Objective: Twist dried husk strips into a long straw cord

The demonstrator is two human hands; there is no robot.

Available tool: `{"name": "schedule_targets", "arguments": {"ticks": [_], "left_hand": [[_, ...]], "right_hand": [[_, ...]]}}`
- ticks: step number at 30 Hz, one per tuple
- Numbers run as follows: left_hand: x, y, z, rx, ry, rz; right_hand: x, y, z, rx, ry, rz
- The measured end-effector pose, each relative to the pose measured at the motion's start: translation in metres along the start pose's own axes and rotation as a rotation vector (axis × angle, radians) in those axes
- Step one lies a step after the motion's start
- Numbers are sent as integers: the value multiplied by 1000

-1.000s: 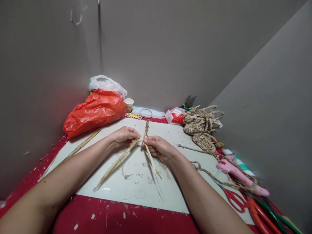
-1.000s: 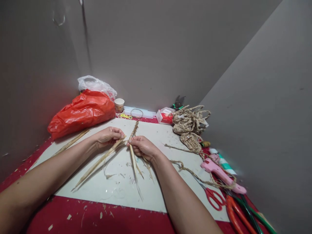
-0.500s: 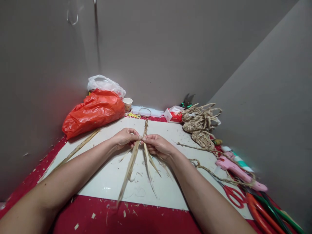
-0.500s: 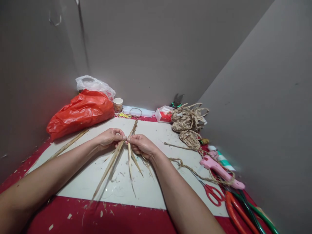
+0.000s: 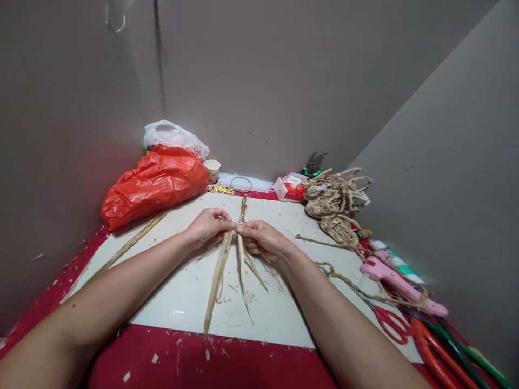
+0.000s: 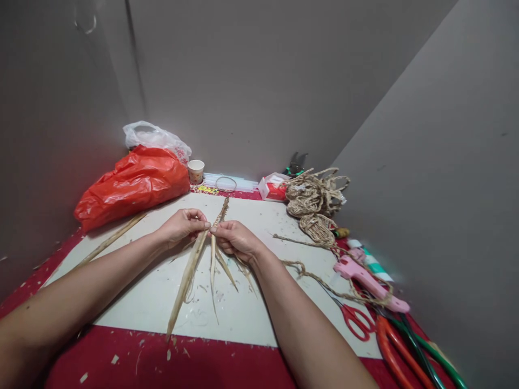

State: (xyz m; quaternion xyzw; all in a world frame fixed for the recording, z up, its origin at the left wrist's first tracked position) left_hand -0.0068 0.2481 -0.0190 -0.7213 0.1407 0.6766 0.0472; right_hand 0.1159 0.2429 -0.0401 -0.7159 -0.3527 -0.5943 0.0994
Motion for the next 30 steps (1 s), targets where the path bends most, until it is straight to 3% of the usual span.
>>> {"name": "schedule_targets", "arguments": {"ticks": [5,13,25,30], "left_hand": [[2,2,-4,-28,-31,7],[1,-1,4,37,37,103],[6,1,-1,162,49,173],[5,0,2,108,46,179]], "right_hand": [[1,1,-2,-14,9,2],[3,3,1,-80,-13,14],[3,3,1,-100,5,9],[2,4,1,-84,28,12]]}}
Point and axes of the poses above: each hand's wrist, its own y-axis away from the middle knuckle, its own z-axis out of the back of the hand, x = y × z, the point moved 6 cm from there along -y, towards the middle knuckle
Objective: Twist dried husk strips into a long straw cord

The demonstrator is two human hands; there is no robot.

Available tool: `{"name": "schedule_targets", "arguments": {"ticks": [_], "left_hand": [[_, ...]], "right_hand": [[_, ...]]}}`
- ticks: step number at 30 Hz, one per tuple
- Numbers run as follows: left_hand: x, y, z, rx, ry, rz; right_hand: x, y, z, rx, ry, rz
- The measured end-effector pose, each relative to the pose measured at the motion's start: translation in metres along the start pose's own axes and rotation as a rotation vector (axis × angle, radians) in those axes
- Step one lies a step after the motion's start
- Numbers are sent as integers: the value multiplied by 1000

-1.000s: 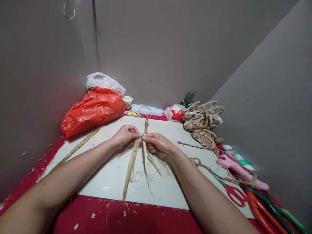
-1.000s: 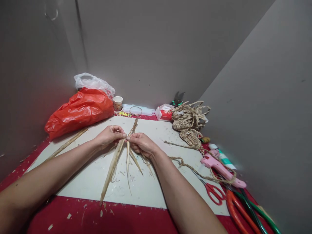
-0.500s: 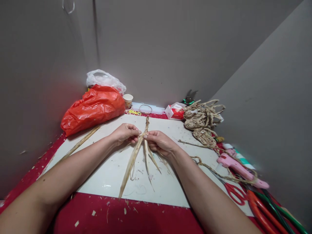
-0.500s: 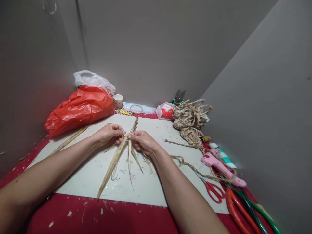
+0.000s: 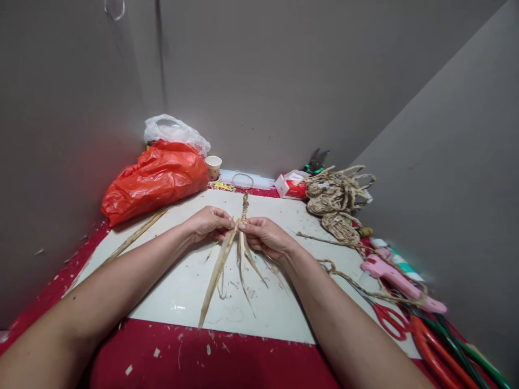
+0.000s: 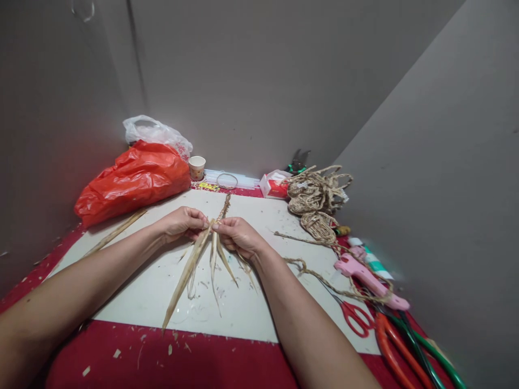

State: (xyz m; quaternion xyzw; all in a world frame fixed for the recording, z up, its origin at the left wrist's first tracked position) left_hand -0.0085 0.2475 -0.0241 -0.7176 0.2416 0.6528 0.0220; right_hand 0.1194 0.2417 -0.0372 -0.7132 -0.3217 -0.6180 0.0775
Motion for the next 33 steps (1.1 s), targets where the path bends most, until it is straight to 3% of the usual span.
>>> {"name": "schedule_targets", "arguments": {"ticks": [5,14,21,33], "left_hand": [[-1,2,-1,-68,-36,-26],[2,0,-3,17,29,-7],[-2,3,-6,-39,15,-74],[-2,1,-4,-13,-30,-45]], "right_hand": [[-2,-1,-1,-10,62,2],[-1,-2,1,-35,68,19],[3,0,-1,-63,94,36],[2,0,1,-68,28,31]]}}
Point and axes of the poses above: each hand's wrist, its own y-axis away from the middle knuckle, its own z-axis out of the back of the hand, x = y × z, the point moved 6 cm from there along -y, towards the middle knuckle
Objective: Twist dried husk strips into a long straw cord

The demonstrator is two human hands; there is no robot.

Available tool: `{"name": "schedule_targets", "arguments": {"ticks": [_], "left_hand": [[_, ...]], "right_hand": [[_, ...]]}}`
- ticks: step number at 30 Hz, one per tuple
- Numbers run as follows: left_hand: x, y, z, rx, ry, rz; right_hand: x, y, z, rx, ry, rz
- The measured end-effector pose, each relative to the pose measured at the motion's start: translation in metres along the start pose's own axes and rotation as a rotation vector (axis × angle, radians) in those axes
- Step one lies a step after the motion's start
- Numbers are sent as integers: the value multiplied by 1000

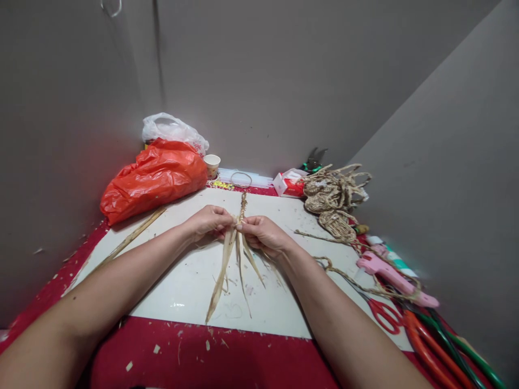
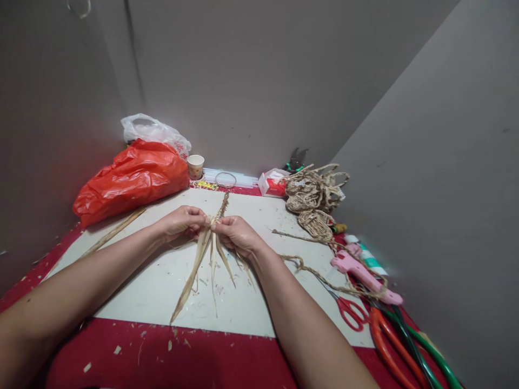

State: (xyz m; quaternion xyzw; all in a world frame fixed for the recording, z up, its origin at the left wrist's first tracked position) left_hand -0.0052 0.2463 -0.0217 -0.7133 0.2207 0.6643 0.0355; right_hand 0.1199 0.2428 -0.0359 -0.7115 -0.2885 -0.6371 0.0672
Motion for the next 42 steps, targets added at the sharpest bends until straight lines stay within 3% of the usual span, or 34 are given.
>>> {"name": "schedule_targets", "arguments": {"ticks": [5,9,11,13,15,16,17,19,22,24,27,32,39,42], "left_hand": [[-3,1,-3,12,-17,-34],[-17,-1,20,-78,-148,-37],[-29,0,40,-229,-396,-75],[-44,8,58,-484,-743,-171],[-59,19,60,-716,-1022,-325],[-62,23,56,-766,-1087,-399],[-61,23,50,-751,-1094,-447],[-48,16,35,-562,-953,-428],[-15,2,8,-194,-514,-234],[-1,-1,-3,-90,-233,-153],[9,-1,-8,-110,0,-83],[6,1,-7,-142,-20,-105],[4,-3,-7,-56,163,-101],[3,-1,-12,9,136,-101]], "right_hand": [[-2,-1,2,5,0,0],[-3,0,3,35,-8,-28],[-3,1,2,74,-38,-52],[-3,1,1,106,-71,-68],[-2,2,0,120,-89,-79],[-2,2,0,121,-91,-81],[-2,2,0,123,-90,-84],[-2,1,0,127,-86,-82],[-2,0,0,125,-78,-64],[-3,-1,0,106,-54,-46],[-3,-2,0,74,-2,-23],[-2,-1,-2,106,8,-13],[-1,2,-4,163,16,-64],[-3,1,-4,180,18,-69]]}}
Point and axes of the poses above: each hand's wrist, its own y-axis away from the middle knuckle, its own z-axis out of the back of the hand, x = y × z, the point moved 6 cm from there along -y, towards the middle knuckle
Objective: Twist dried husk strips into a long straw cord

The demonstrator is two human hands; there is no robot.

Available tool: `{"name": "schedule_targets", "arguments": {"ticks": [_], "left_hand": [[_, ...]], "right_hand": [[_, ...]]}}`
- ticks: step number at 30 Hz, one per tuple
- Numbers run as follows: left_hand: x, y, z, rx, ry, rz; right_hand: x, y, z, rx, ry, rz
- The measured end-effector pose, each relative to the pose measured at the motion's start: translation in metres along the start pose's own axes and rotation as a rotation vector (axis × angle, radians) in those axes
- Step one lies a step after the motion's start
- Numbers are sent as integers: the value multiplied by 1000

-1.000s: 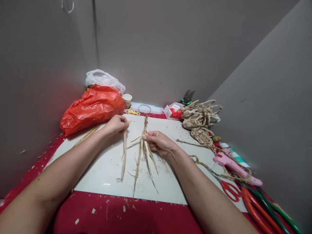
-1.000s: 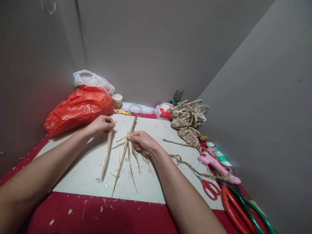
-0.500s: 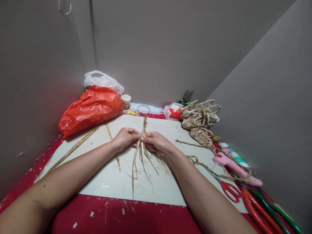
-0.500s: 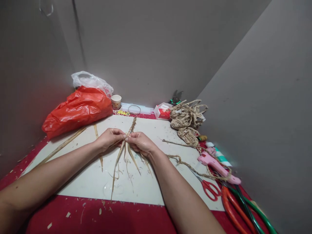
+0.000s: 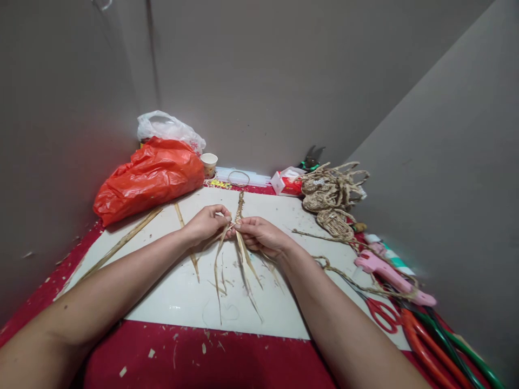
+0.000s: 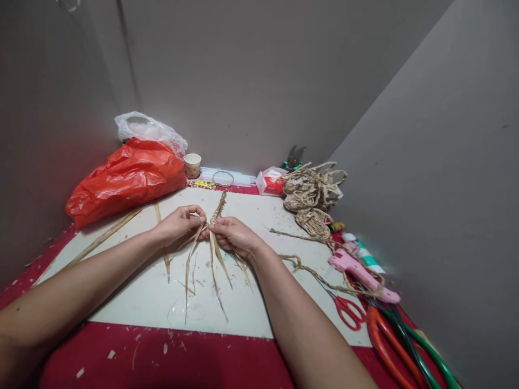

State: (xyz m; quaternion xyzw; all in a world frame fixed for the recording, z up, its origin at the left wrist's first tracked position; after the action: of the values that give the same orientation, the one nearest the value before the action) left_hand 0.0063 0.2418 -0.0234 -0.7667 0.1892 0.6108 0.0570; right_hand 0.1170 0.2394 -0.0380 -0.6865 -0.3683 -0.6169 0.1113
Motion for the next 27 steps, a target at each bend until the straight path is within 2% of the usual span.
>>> {"name": "schedule_targets", "arguments": {"ticks": [5,8,12,16,22,25,27], "left_hand": [[8,5,-7,45,-173,89],[4,4,-5,27,-289,17],[-4,2,-1,-5,-370,-82],[-9,2,1,7,-359,-83],[-9,-1,5,72,-393,-39],[-10,-2,4,124,-494,-85],[-13,-2,3,107,-608,-154]], "right_hand": [[-1,0,-1,-4,16,-5],[0,1,-5,31,0,-22],[-2,2,0,15,-93,-70],[-5,1,7,20,-219,-101],[-11,-2,6,59,-400,-193],[-12,-3,5,42,-425,-223],[-12,-4,5,32,-429,-225]]}}
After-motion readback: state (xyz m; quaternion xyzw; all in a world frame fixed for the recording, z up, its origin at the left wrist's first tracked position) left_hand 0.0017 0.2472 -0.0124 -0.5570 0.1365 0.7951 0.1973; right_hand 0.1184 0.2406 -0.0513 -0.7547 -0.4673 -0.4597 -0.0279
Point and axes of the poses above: each hand's wrist, its own y-axis away from the middle knuckle, its own z-axis out of the back of the hand, x = y × z, the point moved 6 cm from there along -y, towards the middle knuckle
